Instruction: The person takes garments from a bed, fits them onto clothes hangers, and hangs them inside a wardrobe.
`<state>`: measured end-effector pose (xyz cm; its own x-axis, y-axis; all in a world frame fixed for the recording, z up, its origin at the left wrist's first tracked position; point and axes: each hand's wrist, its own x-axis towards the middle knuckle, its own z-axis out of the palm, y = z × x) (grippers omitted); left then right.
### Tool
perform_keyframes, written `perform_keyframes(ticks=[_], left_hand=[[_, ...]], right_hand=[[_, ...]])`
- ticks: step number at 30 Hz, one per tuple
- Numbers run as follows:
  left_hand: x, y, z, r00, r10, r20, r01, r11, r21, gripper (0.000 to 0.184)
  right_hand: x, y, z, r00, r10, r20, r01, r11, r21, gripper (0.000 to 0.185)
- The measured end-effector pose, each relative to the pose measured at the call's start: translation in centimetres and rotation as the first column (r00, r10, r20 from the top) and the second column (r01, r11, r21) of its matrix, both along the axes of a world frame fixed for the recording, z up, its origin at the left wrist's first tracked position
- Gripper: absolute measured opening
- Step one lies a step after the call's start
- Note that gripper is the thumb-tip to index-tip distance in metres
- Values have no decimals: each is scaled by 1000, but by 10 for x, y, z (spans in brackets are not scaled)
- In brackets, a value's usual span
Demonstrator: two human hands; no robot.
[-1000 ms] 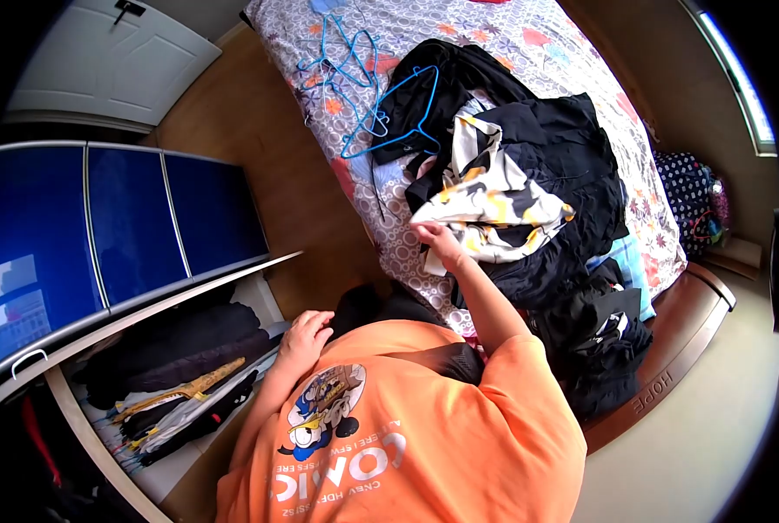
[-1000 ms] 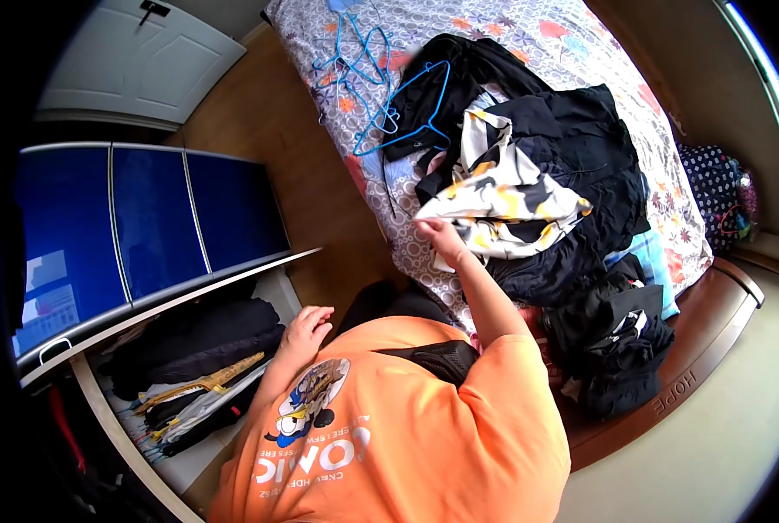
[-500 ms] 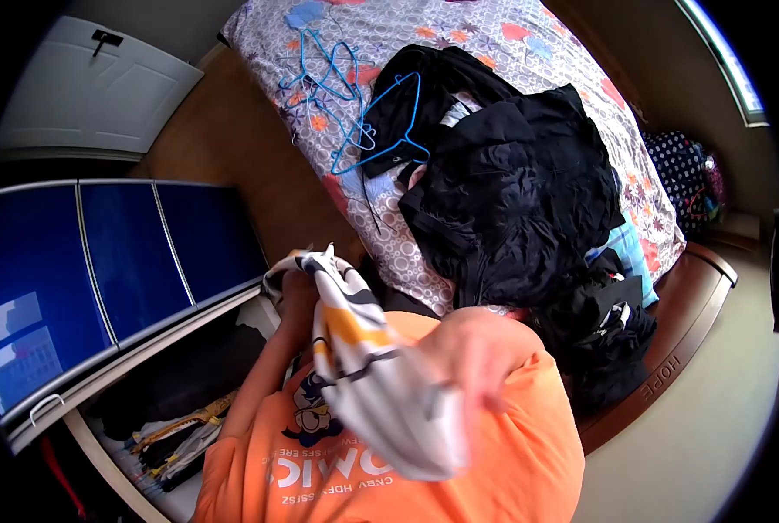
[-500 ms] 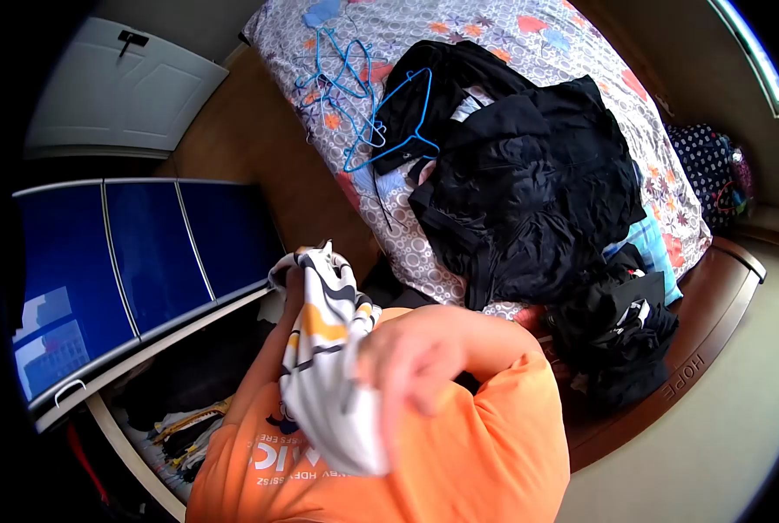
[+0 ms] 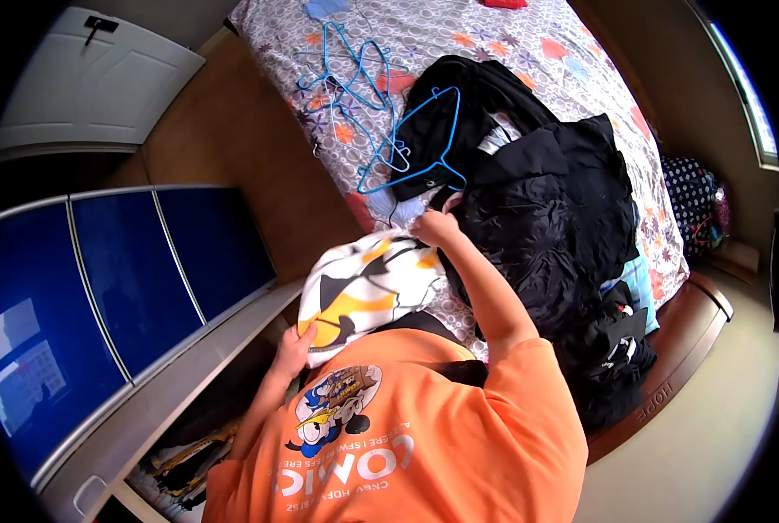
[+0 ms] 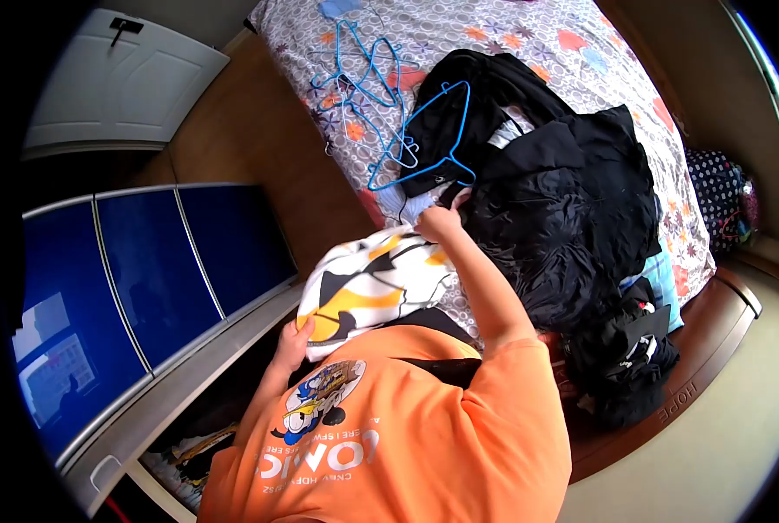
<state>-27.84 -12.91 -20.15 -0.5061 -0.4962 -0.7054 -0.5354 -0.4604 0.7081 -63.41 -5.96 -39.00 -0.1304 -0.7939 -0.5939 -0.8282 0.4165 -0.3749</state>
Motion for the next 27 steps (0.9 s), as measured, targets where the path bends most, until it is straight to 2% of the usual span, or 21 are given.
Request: perform_keyframes(ticks=[1,3,5,6,8,9,12,14,18,20,22,23,24,26,27], left_hand=[[5,-3,-2,1000,-10,19,10,1000,15,34],[14,-6,-9,999,-3,52,2,1000,29,35],[20,-10,-9,990,-65,122,69,997,-24,35],[20,-11,-8,987,-71,147,78,996,-41,34],[17,-16,2,966,-126,224,149,985,-89,34],[19,-16,0,966,-111,235,139,984,-108,34],[29,-21,-4,962,-121,245,140,988,-65,35],[32,-20,-7,977,-36,211,58,993,-100,33],[27,-22,-9,979,-5,204,22,996,-81,34],[23,-24,-8,980,-46,193,61,996,-68,33],[18,-25,-8,980,-94,177,105,993,-55,33],[16,-25,-8,970,-119,210,147,981,-124,33],[9,-25,-6,960,-143,242,192,963,-189,34],[-2,-24,0,950,-191,249,245,947,-209,34],[-4,-22,1,949,-201,245,257,941,-222,34]], right_hand=[[3,-17,4,966,-198,165,197,980,26,35],[9,-45,-26,942,-328,69,334,934,-124,32],[8,-73,-39,903,-419,-91,389,890,-238,42],[4,-84,-44,898,-406,-169,359,898,-253,39],[-3,-105,-53,883,-420,-208,352,887,-297,36],[-5,-112,-62,901,-368,-230,298,909,-291,33],[-11,-129,-75,942,-245,-228,218,966,-138,34],[-9,-131,-82,926,-270,-263,246,962,-122,33],[-1,-135,-92,906,-260,-334,237,965,-110,24],[-1,-134,-69,922,-306,-239,269,947,-174,23],[3,-131,-46,878,-436,-194,366,876,-315,21],[6,-127,-42,822,-554,-127,451,771,-449,18],[7,-126,-34,771,-633,-61,551,713,-433,23],[14,-118,-21,548,-787,283,796,388,-464,31],[13,-112,-11,475,-762,440,864,307,-399,35]])
